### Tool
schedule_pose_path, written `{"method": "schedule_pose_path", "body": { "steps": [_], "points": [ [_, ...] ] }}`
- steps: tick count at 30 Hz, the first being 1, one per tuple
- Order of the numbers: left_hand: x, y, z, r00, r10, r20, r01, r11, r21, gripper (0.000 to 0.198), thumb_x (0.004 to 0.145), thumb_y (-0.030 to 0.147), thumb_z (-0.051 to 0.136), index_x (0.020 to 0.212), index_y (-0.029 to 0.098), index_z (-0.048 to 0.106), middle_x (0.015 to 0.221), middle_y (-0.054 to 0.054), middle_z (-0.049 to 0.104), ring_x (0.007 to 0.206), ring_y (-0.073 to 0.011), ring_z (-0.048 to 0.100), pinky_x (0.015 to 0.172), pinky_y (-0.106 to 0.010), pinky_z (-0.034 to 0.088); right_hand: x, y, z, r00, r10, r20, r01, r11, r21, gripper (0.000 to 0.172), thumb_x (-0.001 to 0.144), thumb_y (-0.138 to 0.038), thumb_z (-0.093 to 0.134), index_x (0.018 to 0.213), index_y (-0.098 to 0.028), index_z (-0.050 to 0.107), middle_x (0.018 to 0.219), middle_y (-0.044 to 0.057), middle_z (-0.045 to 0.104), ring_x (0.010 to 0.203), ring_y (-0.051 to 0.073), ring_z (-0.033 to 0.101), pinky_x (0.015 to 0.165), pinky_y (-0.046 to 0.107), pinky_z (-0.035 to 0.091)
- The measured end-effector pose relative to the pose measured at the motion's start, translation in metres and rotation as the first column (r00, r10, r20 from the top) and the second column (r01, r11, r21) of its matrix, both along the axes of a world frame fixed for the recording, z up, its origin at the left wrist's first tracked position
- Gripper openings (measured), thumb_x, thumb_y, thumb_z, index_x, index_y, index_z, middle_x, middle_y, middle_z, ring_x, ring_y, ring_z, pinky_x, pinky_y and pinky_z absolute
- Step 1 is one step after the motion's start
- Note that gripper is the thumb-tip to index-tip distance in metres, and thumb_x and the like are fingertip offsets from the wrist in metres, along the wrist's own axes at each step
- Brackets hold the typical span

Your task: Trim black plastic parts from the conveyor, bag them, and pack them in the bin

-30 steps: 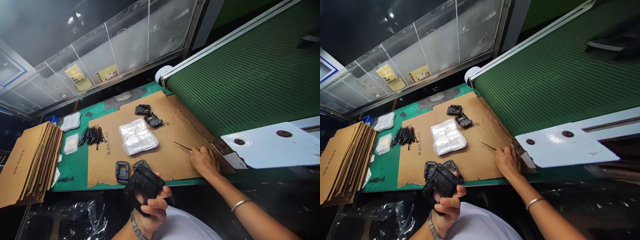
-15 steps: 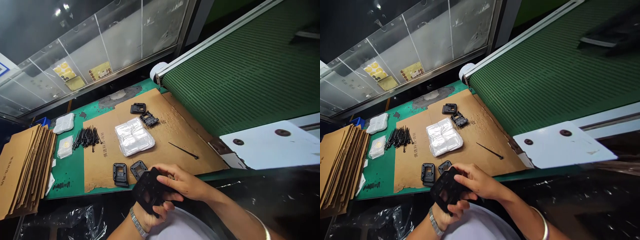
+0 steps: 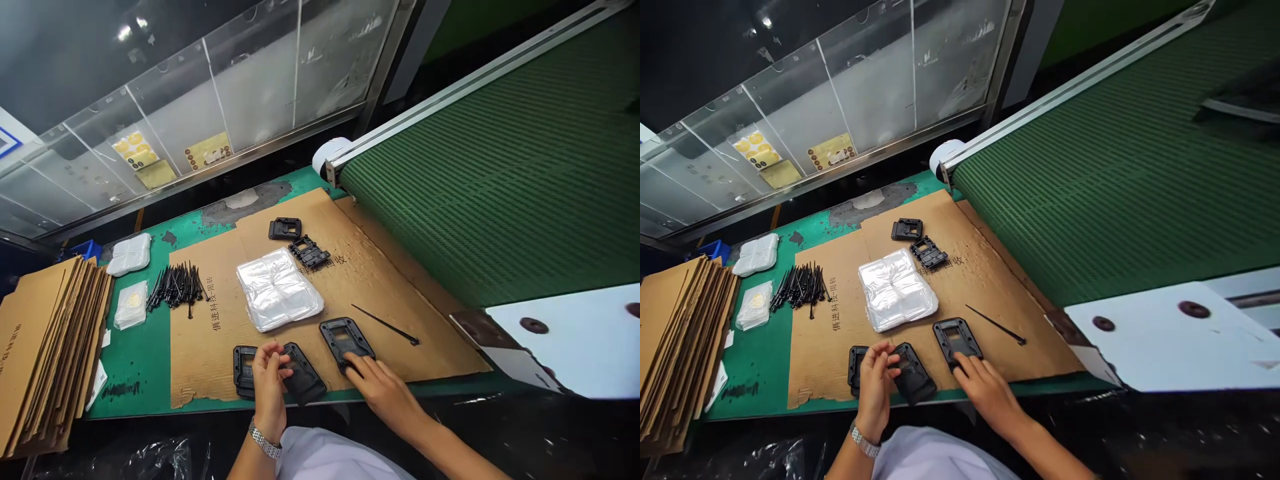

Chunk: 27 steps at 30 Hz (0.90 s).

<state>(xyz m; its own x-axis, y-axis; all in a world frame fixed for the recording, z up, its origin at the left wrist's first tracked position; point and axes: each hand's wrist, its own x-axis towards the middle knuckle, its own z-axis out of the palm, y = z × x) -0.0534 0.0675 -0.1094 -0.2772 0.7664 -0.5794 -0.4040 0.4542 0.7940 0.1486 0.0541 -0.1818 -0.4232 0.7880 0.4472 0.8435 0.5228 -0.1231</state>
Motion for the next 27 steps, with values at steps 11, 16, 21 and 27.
{"method": "schedule_pose_path", "body": {
  "steps": [11, 16, 21, 27],
  "points": [
    [-0.052, 0.061, -0.043, 0.761, -0.21, -0.614, 0.302, 0.952, 0.05, 0.026, 0.071, 0.017, 0.051, 0.095, 0.015, 0.06, 0.09, -0.008, 0.061, 0.082, -0.018, 0.055, 0.081, -0.032, 0.041, -0.107, 0.098, 0.04, 0.955, -0.13, -0.266, -0.008, 0.886, -0.464, 0.013, 0.08, -0.022, 0.052, 0.088, -0.015, 0.058, 0.086, 0.012, 0.059, 0.083, 0.025, 0.051, 0.071, 0.034, 0.04],
    [-0.053, 0.079, -0.039, 0.717, -0.231, -0.658, 0.354, 0.933, 0.058, 0.034, 0.068, 0.013, 0.053, 0.102, 0.016, 0.056, 0.093, -0.009, 0.058, 0.088, -0.0201, 0.053, 0.087, -0.034, 0.038, -0.133, 0.12, 0.027, 0.925, -0.154, -0.348, -0.053, 0.854, -0.517, 0.015, 0.08, -0.016, 0.045, 0.07, -0.017, 0.056, 0.077, 0.009, 0.059, 0.078, 0.023, 0.051, 0.069, 0.034, 0.039],
    [-0.05, 0.091, -0.018, 0.722, -0.182, -0.668, 0.432, 0.872, 0.23, 0.047, 0.066, 0.019, 0.061, 0.113, 0.021, 0.053, 0.122, -0.011, 0.049, 0.118, -0.0249, 0.037, 0.102, -0.038, 0.021, -0.124, 0.132, 0.042, 0.82, -0.197, -0.537, -0.184, 0.798, -0.574, 0.018, 0.083, -0.026, 0.037, 0.075, -0.019, 0.051, 0.072, 0.004, 0.059, 0.07, 0.017, 0.054, 0.065, 0.029, 0.043],
    [-0.053, 0.119, 0.009, 0.716, -0.312, -0.624, 0.601, 0.729, 0.326, 0.013, 0.069, 0.019, 0.06, 0.08, 0.023, 0.065, 0.089, -0.005, 0.064, 0.097, -0.0228, 0.051, 0.097, -0.038, 0.026, -0.115, 0.15, 0.079, 0.665, -0.239, -0.707, -0.354, 0.733, -0.581, 0.023, 0.082, -0.039, 0.039, 0.076, -0.019, 0.05, 0.068, 0.0, 0.056, 0.065, 0.014, 0.055, 0.059, 0.025, 0.044]
  ]
}}
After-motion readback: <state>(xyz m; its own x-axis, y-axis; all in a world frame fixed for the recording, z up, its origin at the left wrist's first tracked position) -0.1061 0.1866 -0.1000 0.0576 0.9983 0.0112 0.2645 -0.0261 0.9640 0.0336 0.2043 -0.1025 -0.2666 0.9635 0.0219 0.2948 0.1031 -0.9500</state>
